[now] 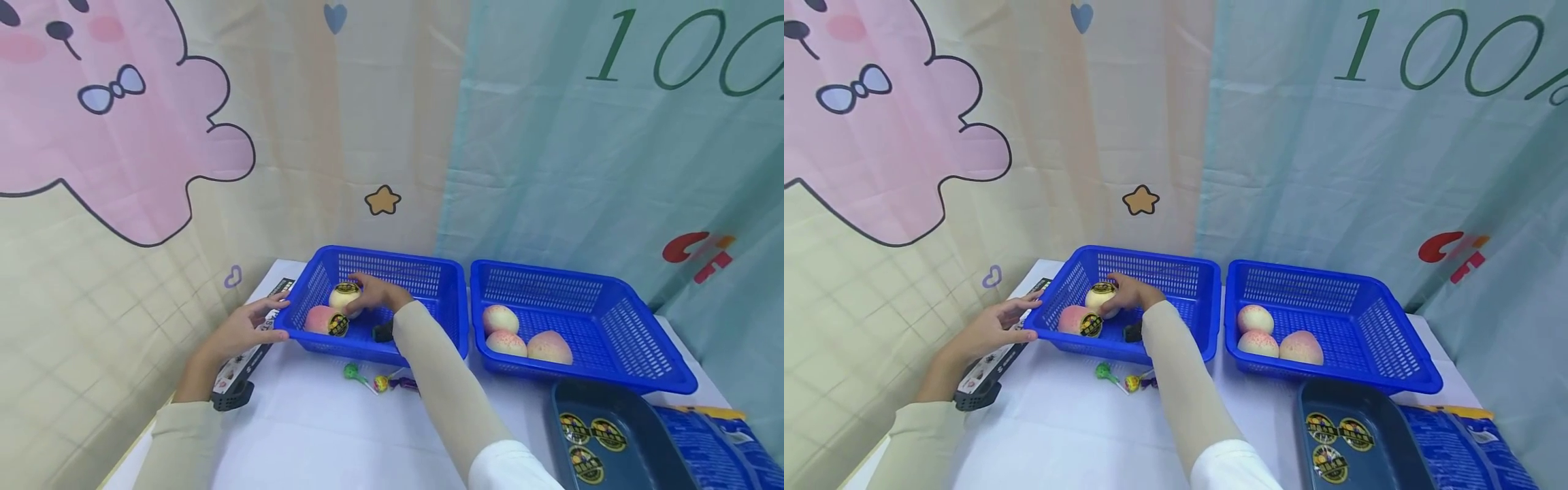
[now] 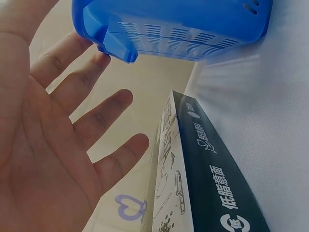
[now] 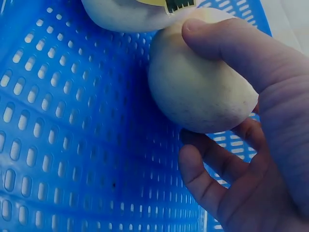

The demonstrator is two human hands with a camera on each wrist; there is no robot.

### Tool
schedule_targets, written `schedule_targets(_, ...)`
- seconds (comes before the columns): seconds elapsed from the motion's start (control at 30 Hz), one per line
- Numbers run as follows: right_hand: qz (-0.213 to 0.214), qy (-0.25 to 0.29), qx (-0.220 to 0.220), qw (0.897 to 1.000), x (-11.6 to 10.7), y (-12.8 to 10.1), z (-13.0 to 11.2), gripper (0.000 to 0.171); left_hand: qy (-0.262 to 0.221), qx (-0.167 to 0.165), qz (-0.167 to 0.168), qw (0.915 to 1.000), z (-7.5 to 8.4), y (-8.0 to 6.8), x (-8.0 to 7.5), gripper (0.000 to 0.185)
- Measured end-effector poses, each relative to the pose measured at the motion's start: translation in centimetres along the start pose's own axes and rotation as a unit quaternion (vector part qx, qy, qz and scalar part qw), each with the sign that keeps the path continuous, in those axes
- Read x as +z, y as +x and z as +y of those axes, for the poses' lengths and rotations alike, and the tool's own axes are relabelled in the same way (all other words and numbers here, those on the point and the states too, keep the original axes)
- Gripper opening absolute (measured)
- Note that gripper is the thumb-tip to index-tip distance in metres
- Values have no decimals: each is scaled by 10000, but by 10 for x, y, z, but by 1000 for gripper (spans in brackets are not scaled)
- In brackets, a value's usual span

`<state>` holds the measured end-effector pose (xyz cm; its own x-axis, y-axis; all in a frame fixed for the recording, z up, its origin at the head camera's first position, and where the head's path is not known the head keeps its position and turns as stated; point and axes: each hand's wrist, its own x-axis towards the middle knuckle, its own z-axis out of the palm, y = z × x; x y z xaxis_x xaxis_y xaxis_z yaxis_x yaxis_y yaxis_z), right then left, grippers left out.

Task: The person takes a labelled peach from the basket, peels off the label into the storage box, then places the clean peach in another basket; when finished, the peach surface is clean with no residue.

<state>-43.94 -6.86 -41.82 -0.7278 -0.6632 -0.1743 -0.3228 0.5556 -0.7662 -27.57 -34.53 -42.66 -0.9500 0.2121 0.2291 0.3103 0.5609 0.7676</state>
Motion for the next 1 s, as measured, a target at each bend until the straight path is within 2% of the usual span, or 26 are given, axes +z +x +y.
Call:
schedule_targets(0.2,83,-512,-43,9986,-10,-6,0,77,-71,112,-55,9999,0,-2,0,63)
schedule_targets(0.33,312,-623,-448,9966,-33,-17,-7,73,-100,221,-72,9997,-1,-1,0,61)
schedule_targets(0.43,579,-595,-907,9924,-52,-38,-16,74,-120,259,-84,9996,-2,0,0,61)
schedule_targets(0.5,799,-592,-1204,9877,-64,-59,-24,76,-153,289,-81,9994,-3,1,-3,60)
schedule_targets(0.6,1215,-614,-1541,9786,-76,-104,-26,80,-140,302,-63,9994,-2,4,-3,60)
schedule_targets(0.73,1699,-796,-1827,9651,-75,-167,-14,78,39,219,-47,9997,2,3,-7,62)
schedule_targets(0.83,1972,-885,-1712,9612,-64,-215,9,79,93,188,-102,9997,2,2,-6,64)
schedule_targets(1.0,2039,-668,-1181,9695,-38,-282,50,80,130,166,-103,9997,-1,1,-1,65)
